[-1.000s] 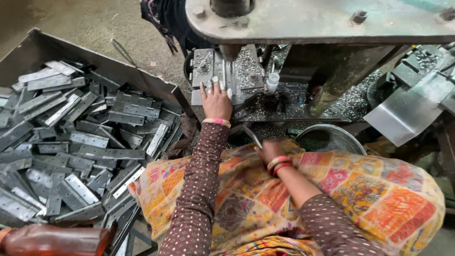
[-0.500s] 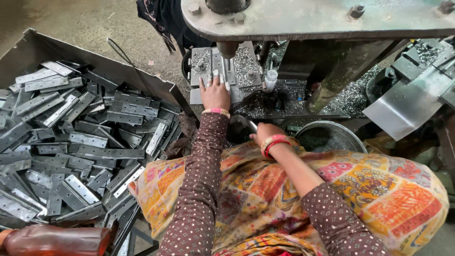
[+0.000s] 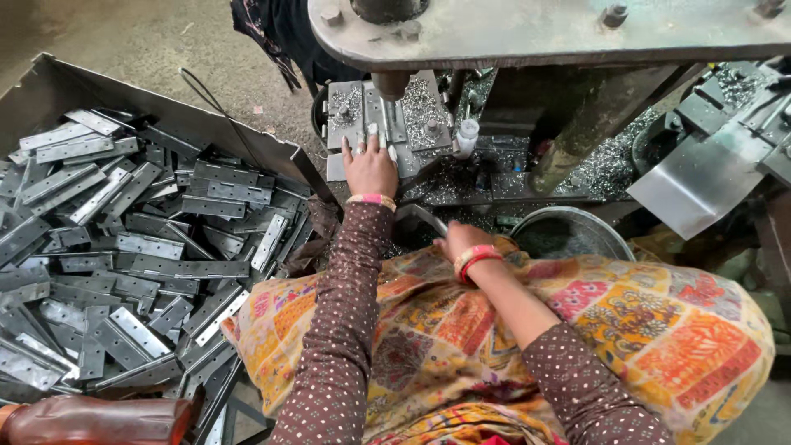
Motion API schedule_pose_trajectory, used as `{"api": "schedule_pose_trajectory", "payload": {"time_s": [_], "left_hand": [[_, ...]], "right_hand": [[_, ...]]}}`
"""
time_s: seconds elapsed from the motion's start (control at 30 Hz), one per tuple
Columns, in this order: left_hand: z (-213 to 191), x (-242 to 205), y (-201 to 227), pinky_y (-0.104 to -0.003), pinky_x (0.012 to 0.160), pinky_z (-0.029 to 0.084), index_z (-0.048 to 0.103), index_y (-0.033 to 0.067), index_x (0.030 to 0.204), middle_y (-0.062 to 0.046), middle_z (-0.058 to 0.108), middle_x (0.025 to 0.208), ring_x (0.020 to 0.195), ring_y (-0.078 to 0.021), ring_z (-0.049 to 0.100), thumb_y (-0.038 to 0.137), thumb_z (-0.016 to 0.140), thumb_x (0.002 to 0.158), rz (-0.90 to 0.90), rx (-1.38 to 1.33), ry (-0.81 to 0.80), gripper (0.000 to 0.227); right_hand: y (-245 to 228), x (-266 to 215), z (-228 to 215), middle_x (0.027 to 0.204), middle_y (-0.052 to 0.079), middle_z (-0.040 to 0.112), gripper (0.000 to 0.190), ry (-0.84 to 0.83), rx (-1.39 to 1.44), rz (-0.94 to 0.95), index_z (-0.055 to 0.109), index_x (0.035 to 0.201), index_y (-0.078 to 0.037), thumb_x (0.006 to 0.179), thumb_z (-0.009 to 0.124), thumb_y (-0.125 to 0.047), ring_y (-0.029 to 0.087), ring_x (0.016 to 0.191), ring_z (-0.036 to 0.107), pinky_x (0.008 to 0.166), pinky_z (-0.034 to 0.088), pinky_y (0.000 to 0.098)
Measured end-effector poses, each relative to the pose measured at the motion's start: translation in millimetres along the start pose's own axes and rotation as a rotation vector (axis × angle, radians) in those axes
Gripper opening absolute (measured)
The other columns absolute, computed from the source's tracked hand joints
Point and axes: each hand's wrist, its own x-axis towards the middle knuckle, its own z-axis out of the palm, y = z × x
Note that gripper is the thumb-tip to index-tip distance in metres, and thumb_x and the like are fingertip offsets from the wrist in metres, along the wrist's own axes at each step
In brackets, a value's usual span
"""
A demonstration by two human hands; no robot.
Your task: The person sits on the floor and repeatedly places metal brackets under a drill press, activates the machine to drill holes, and then removes the processed pieces. The person handles the brackets one at a time, moving them from a nearby bin to the machine and then into a metal bowl.
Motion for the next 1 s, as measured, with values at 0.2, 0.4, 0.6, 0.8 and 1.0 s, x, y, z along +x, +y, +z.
{"api": "schedule_pose_trajectory", "payload": {"time_s": [0.2,0.4,0.6,0.8,1.0], "left_hand": [[-8.1,32.2,-4.8,-0.054,0.124,0.008,0.079,0.0129,0.105,-0.007,0.053,0.15,0.142,-0.0274,0.045,0.022,0.05,0.099,-0.035,0.035,-0.137,0.031],[-8.0,17.7,-7.0,-0.054,0.126,0.009,0.08,0.0121,0.105,-0.008,0.053,0.154,0.146,-0.0262,0.043,0.021,0.052,0.1,-0.003,0.071,-0.169,0.03],[-17.6,39.4,-5.0,-0.053,0.125,0.008,0.079,0.0131,0.108,-0.008,0.051,0.154,0.144,-0.0259,0.043,0.025,0.05,0.099,-0.008,0.077,-0.166,0.032],[1.4,38.5,-7.9,-0.053,0.124,0.006,0.078,0.0145,0.111,-0.006,0.048,0.156,0.146,-0.0261,0.04,0.026,0.047,0.102,-0.029,0.063,-0.202,0.034],[4.8,48.9,-17.4,-0.055,0.122,0.008,0.078,0.014,0.107,-0.007,0.051,0.152,0.144,-0.0264,0.041,0.023,0.051,0.095,0.026,0.08,-0.136,0.031]], "right_hand": [[-3.2,-5.3,-7.8,0.101,0.02,0.075,0.044,-0.022,-0.036,0.016,0.069,0.11,-0.009,0.094,0.066,-0.05,0.04,0.092,0.073,0.081,0.057,0.0517],[12.9,-23.3,46.1,0.095,0.021,0.075,0.041,0.13,-0.001,-0.043,0.072,0.1,-0.009,0.095,0.065,-0.049,0.04,0.088,0.074,0.08,0.057,0.0528],[-3.8,-9.7,-5.7,0.101,0.021,0.074,0.046,0.024,-0.05,-0.032,0.063,0.11,-0.006,0.093,0.067,-0.049,0.041,0.093,0.072,0.082,0.057,0.0515],[-0.7,-4.5,-2.1,0.102,0.019,0.075,0.045,-0.014,-0.074,-0.04,0.061,0.116,-0.007,0.094,0.065,-0.046,0.039,0.095,0.073,0.083,0.057,0.0509],[25.9,10.2,66.9,0.095,0.018,0.074,0.042,0.097,-0.024,-0.044,0.072,0.106,-0.011,0.101,0.059,-0.05,0.038,0.089,0.073,0.077,0.057,0.052]]}}
